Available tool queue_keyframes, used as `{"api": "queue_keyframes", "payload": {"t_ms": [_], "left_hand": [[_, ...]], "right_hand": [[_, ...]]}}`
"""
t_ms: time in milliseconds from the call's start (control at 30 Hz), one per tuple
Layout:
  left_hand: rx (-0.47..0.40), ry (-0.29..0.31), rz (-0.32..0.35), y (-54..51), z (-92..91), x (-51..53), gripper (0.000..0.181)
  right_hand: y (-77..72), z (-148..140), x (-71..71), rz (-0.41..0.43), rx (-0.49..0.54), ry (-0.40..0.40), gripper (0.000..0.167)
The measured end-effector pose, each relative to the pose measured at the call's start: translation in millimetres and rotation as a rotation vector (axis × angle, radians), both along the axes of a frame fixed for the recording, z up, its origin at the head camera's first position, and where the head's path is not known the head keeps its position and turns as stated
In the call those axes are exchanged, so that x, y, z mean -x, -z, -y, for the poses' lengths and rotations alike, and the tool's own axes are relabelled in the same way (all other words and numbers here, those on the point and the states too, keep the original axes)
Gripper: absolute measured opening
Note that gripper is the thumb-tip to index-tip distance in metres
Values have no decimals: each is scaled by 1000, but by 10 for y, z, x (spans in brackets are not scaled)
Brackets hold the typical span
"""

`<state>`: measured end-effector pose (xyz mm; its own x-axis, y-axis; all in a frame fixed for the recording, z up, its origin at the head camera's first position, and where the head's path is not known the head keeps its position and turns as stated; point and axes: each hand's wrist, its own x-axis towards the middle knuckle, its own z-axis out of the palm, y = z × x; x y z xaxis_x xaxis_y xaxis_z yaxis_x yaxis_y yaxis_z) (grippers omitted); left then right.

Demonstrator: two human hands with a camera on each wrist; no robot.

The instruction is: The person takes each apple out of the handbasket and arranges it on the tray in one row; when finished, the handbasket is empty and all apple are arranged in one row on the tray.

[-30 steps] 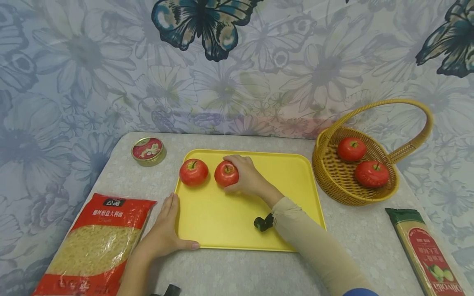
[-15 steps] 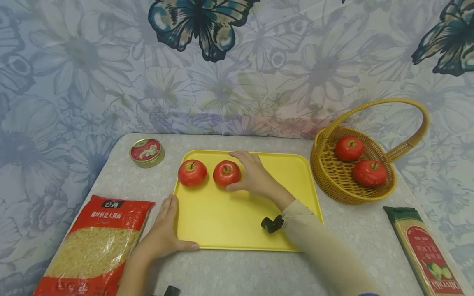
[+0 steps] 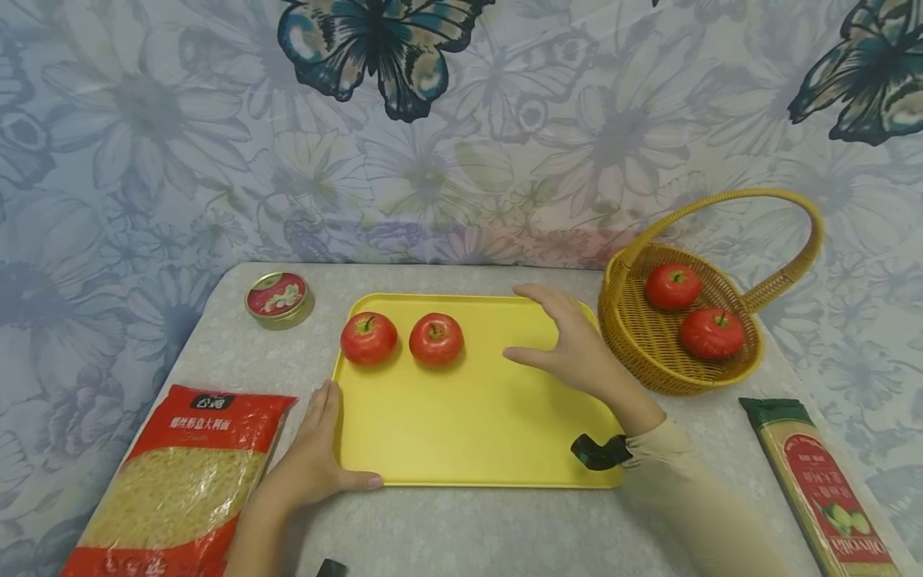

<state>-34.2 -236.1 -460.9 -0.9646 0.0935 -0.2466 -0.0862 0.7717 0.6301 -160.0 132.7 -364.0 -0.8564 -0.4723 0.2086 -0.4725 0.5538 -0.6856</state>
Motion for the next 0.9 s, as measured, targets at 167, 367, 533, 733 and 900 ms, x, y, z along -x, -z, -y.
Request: {"api": "queue_keyframes", "payload": {"t_ms": [167, 367, 533, 733, 900], "left_hand": [[3, -2, 2, -10, 3, 4, 161], [3, -10, 19, -13, -1, 4, 161], [8, -20, 41, 3, 0, 19, 163], [11, -14, 34, -21, -7, 12, 162], [8, -15, 44, -17, -12, 18, 161]], "right_hand": [[-57, -389, -67, -53, -13, 78, 78], [-31, -883, -73, -113, -35, 201, 78], [2, -1290, -55, -59, -39, 322, 80], [59, -1687, 21, 8, -67, 435, 86], [135, -1901, 95, 18, -80, 468, 88]]}}
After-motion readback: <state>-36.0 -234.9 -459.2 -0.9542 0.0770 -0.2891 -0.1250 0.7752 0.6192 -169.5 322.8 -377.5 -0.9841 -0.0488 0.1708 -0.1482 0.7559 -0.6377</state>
